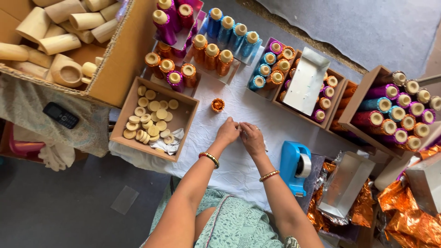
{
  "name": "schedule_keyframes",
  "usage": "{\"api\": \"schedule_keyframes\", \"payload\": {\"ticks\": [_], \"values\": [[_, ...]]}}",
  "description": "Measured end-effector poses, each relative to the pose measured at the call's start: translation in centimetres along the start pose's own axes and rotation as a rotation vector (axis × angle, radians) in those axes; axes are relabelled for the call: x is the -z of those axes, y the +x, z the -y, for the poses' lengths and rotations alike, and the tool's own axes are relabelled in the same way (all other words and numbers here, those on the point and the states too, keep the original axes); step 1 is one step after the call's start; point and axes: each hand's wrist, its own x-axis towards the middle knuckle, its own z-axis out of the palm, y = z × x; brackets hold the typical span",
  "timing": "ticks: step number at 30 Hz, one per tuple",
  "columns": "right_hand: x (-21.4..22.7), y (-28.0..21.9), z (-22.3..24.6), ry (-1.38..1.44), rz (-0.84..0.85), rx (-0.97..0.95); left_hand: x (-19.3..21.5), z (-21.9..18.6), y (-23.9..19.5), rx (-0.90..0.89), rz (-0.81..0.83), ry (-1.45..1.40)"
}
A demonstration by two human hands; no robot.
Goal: The person wraps metallic foil around the tops of cylindrical candles at a work table. They take a foil sheet, fold it around a candle rim, press it into place, and place the finished candle into a box with other wrapped candles, repeating the process for multiple candles.
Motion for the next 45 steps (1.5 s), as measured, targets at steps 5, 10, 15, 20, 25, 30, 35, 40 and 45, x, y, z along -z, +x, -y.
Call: {"api": "schedule_keyframes", "payload": {"ticks": [5, 10, 15, 20, 25, 30, 35, 40, 45], "values": [[0.4, 3.3, 2.1, 0.146, -0.014, -0.063, 3.2, 0.8, -3.4, -0.061, -0.187, -0.229], [0.6, 9.0, 6.3, 0.243, -0.057, -0.025, 4.7, 4.3, -4.9, 0.12, -0.416, -0.427], [-2.0, 12.2, 6.7, 0.089, 0.091, 0.025, 7.2, 4.2, -4.8, 0.353, -0.186, -0.796], [-2.6, 12.8, 6.8, -0.008, 0.15, 0.024, 8.1, 3.4, -5.1, 0.356, -0.167, -0.806], [-2.6, 13.0, 6.6, 0.004, 0.157, 0.014, 9.0, 2.7, -5.2, 0.355, -0.158, -0.786], [-2.8, 12.9, 7.0, 0.006, 0.142, 0.038, 8.9, 2.8, -5.2, 0.363, -0.138, -0.795], [-2.5, 13.1, 8.3, -0.043, 0.135, 0.044, 9.1, 2.9, -5.2, 0.374, -0.121, -0.818], [-2.5, 13.2, 8.5, -0.12, 0.155, 0.082, 8.9, 2.9, -5.2, 0.362, -0.131, -0.821], [-2.2, 13.6, 8.5, -0.114, 0.157, 0.075, 9.0, 2.8, -5.4, 0.348, -0.122, -0.786]]}}
